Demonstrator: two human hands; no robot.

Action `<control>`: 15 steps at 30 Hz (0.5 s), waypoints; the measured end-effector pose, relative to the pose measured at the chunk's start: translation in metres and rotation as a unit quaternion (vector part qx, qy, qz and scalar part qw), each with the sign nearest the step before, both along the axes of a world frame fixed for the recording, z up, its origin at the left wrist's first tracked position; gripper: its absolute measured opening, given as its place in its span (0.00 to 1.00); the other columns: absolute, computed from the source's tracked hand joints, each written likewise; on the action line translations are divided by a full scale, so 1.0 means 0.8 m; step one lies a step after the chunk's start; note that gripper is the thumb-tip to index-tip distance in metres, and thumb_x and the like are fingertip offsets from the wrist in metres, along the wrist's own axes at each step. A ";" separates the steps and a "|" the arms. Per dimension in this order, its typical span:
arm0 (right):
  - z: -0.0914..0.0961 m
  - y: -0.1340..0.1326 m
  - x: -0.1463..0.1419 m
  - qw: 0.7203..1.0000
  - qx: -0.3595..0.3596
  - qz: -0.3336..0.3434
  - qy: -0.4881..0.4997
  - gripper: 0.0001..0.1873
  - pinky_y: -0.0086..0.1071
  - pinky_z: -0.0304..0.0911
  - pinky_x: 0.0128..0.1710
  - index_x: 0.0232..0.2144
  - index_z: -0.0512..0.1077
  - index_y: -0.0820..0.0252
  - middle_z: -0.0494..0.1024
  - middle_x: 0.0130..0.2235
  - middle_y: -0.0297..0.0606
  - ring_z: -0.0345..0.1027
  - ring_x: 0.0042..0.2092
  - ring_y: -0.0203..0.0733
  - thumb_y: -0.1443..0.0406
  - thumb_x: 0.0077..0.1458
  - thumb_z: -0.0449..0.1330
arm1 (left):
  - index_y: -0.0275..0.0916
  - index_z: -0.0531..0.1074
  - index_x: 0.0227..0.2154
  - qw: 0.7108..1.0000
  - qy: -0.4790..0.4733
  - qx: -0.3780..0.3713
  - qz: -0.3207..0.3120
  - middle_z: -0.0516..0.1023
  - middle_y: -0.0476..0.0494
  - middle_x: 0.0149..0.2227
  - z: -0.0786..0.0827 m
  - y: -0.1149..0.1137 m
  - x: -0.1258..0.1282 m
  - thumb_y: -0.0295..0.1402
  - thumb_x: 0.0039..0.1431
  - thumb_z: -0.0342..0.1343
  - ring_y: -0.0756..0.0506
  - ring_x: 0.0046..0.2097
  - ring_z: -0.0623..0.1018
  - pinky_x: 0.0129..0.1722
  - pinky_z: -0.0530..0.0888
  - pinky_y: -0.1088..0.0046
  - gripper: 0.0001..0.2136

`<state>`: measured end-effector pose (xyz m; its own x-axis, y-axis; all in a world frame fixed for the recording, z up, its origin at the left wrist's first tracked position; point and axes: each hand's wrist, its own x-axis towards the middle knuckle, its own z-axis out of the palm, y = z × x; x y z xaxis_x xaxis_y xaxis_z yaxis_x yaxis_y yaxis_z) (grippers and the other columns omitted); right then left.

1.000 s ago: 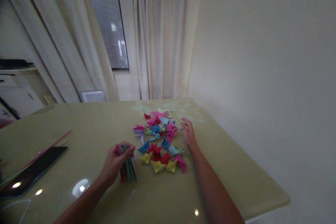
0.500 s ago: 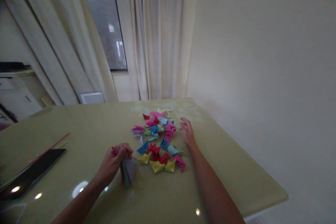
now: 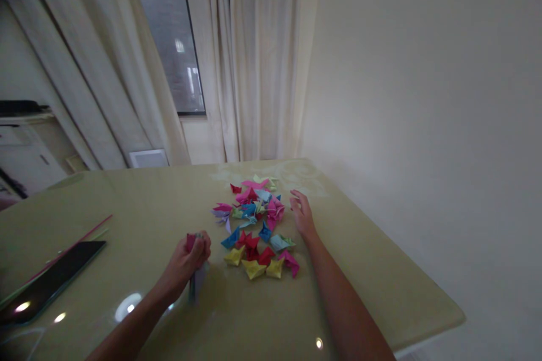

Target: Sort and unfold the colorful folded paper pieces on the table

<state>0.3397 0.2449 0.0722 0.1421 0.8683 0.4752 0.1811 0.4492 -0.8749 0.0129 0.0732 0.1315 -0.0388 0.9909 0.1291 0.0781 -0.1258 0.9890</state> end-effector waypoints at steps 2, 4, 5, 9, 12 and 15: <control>0.001 0.000 0.000 1.000 0.000 0.000 -0.001 0.31 0.47 0.76 0.44 0.54 0.75 0.55 0.75 0.60 0.50 0.74 0.53 0.55 0.42 0.60 0.59 | 0.39 0.67 0.27 0.999 -0.027 0.012 -0.016 0.58 0.56 0.21 -0.002 0.000 0.005 0.72 0.52 0.54 0.53 0.23 0.58 0.22 0.58 0.78 0.34; 0.001 0.000 0.000 1.000 -0.001 0.000 -0.001 0.30 0.47 0.76 0.44 0.54 0.75 0.55 0.75 0.59 0.50 0.74 0.53 0.55 0.42 0.60 0.59 | 0.39 0.70 0.35 0.998 -0.060 0.012 -0.014 0.58 0.56 0.24 -0.005 0.000 0.009 0.70 0.57 0.52 0.52 0.25 0.59 0.23 0.59 0.78 0.33; 0.001 0.000 0.000 1.000 -0.001 -0.001 -0.001 0.30 0.47 0.76 0.44 0.54 0.75 0.55 0.75 0.60 0.50 0.74 0.53 0.56 0.42 0.60 0.59 | 0.39 0.71 0.39 0.997 -0.073 0.012 -0.010 0.59 0.56 0.25 -0.006 0.000 0.011 0.68 0.59 0.51 0.52 0.26 0.60 0.24 0.60 0.78 0.31; 0.000 0.001 0.000 1.000 0.001 -0.003 -0.004 0.30 0.47 0.76 0.44 0.54 0.75 0.55 0.75 0.60 0.50 0.74 0.53 0.56 0.42 0.60 0.58 | 0.39 0.71 0.36 0.995 -0.096 0.025 0.017 0.66 0.51 0.29 -0.003 0.001 0.013 0.64 0.58 0.58 0.51 0.30 0.65 0.28 0.65 0.77 0.28; -0.001 0.001 0.000 1.000 0.002 -0.005 -0.007 0.30 0.47 0.76 0.44 0.54 0.75 0.55 0.75 0.60 0.50 0.74 0.53 0.55 0.42 0.61 0.58 | 0.39 0.68 0.30 0.995 -0.090 0.043 0.013 0.66 0.51 0.27 0.001 0.001 0.013 0.65 0.58 0.57 0.51 0.28 0.65 0.27 0.65 0.77 0.29; -0.002 0.001 0.000 1.000 0.002 -0.005 -0.009 0.30 0.47 0.76 0.45 0.54 0.75 0.55 0.75 0.60 0.50 0.74 0.53 0.55 0.43 0.61 0.58 | 0.40 0.68 0.29 0.996 -0.084 0.031 -0.012 0.63 0.53 0.24 -0.001 -0.001 0.013 0.66 0.60 0.54 0.51 0.26 0.64 0.25 0.64 0.77 0.29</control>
<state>0.3394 0.2456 0.0710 0.1425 0.8648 0.4815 0.2025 0.4507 -0.8694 0.0231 0.0725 0.1306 -0.0418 0.9821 0.1839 -0.0923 -0.1871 0.9780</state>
